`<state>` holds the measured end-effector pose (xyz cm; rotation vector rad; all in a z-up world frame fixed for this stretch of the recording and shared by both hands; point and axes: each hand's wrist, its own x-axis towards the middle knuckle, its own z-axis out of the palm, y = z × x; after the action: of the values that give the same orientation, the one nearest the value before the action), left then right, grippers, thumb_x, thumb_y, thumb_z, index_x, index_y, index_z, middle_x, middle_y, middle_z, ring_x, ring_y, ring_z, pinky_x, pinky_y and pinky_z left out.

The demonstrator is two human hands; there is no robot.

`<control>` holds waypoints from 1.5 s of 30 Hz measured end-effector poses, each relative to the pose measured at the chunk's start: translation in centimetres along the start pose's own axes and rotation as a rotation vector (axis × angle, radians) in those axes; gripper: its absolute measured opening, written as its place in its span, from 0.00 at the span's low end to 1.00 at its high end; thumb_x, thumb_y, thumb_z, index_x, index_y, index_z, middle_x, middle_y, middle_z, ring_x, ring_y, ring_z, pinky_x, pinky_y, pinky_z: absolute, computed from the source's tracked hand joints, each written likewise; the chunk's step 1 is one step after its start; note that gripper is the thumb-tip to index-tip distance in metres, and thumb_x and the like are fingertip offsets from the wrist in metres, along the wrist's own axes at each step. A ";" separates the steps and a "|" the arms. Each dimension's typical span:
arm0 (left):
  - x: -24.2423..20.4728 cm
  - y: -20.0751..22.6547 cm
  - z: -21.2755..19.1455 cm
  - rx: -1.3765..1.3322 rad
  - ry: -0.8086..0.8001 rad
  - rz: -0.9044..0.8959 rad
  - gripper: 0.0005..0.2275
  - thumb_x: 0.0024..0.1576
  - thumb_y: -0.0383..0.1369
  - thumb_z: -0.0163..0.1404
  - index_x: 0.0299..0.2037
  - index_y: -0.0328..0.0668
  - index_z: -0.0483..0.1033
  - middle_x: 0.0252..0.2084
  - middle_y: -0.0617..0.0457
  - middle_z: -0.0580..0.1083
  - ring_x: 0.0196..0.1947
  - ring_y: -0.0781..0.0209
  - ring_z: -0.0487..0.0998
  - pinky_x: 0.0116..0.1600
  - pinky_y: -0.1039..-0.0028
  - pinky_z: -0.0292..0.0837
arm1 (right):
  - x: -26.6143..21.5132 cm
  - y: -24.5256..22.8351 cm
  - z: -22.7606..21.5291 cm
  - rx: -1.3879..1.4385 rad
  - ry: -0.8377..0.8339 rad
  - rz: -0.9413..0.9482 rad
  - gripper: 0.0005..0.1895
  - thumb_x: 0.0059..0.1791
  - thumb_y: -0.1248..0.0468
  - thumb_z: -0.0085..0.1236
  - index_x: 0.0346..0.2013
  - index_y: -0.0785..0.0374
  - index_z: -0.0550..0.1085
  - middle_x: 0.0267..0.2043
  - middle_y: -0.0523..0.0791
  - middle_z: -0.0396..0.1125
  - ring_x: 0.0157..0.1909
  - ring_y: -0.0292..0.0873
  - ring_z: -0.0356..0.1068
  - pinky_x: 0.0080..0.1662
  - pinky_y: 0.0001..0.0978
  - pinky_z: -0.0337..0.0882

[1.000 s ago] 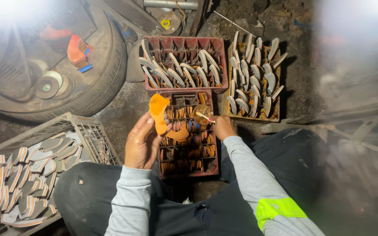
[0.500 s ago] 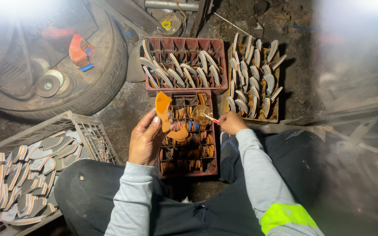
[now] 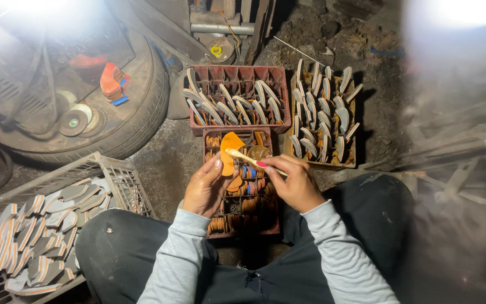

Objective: The person sits on the floor and applies glue to the edges of curved shoe sole pieces using a brush. They pick up pieces from a crate, apply the adhesive, and place them into a crate.

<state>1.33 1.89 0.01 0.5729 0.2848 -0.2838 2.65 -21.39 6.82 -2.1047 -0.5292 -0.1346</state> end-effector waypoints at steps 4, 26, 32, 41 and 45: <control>-0.2 0.1 0.0 -0.005 -0.031 -0.005 0.22 0.64 0.28 0.47 0.68 0.30 0.65 0.58 0.44 0.74 0.55 0.54 0.77 0.64 0.60 0.72 | 1.1 -0.2 -0.9 -0.193 0.000 0.172 0.09 0.50 0.69 0.58 0.43 0.62 0.82 0.33 0.46 0.74 0.32 0.44 0.73 0.35 0.35 0.71; 0.2 -0.3 -0.1 0.005 0.059 0.069 0.20 0.63 0.29 0.48 0.64 0.28 0.69 0.57 0.43 0.75 0.54 0.52 0.78 0.63 0.57 0.73 | 1.1 1.0 -0.9 -0.214 0.142 0.086 0.06 0.50 0.67 0.59 0.41 0.63 0.81 0.34 0.45 0.73 0.33 0.40 0.73 0.36 0.29 0.71; 0.3 -1.0 0.6 0.095 0.025 0.050 0.20 0.63 0.29 0.48 0.66 0.30 0.68 0.56 0.44 0.76 0.52 0.55 0.78 0.59 0.60 0.74 | 0.7 1.6 0.6 -0.045 0.048 0.023 0.07 0.50 0.67 0.59 0.41 0.62 0.82 0.35 0.46 0.76 0.34 0.41 0.76 0.37 0.32 0.73; 0.2 -0.9 1.0 0.126 0.021 0.053 0.22 0.63 0.30 0.48 0.67 0.29 0.66 0.57 0.45 0.76 0.53 0.54 0.77 0.59 0.61 0.74 | 1.2 2.3 -0.7 -0.112 0.182 0.107 0.06 0.51 0.67 0.59 0.41 0.63 0.81 0.34 0.46 0.76 0.33 0.41 0.75 0.34 0.32 0.72; 0.0 -1.0 1.1 0.020 0.006 0.068 0.22 0.63 0.29 0.47 0.68 0.29 0.65 0.57 0.43 0.75 0.54 0.54 0.77 0.62 0.61 0.72 | 0.4 1.6 0.8 -0.066 0.103 0.016 0.07 0.49 0.68 0.60 0.41 0.63 0.81 0.34 0.46 0.75 0.34 0.41 0.75 0.36 0.32 0.72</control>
<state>1.21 0.52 0.39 0.6020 0.2678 -0.2200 3.64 -21.40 5.28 -2.1528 -0.4511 -0.2530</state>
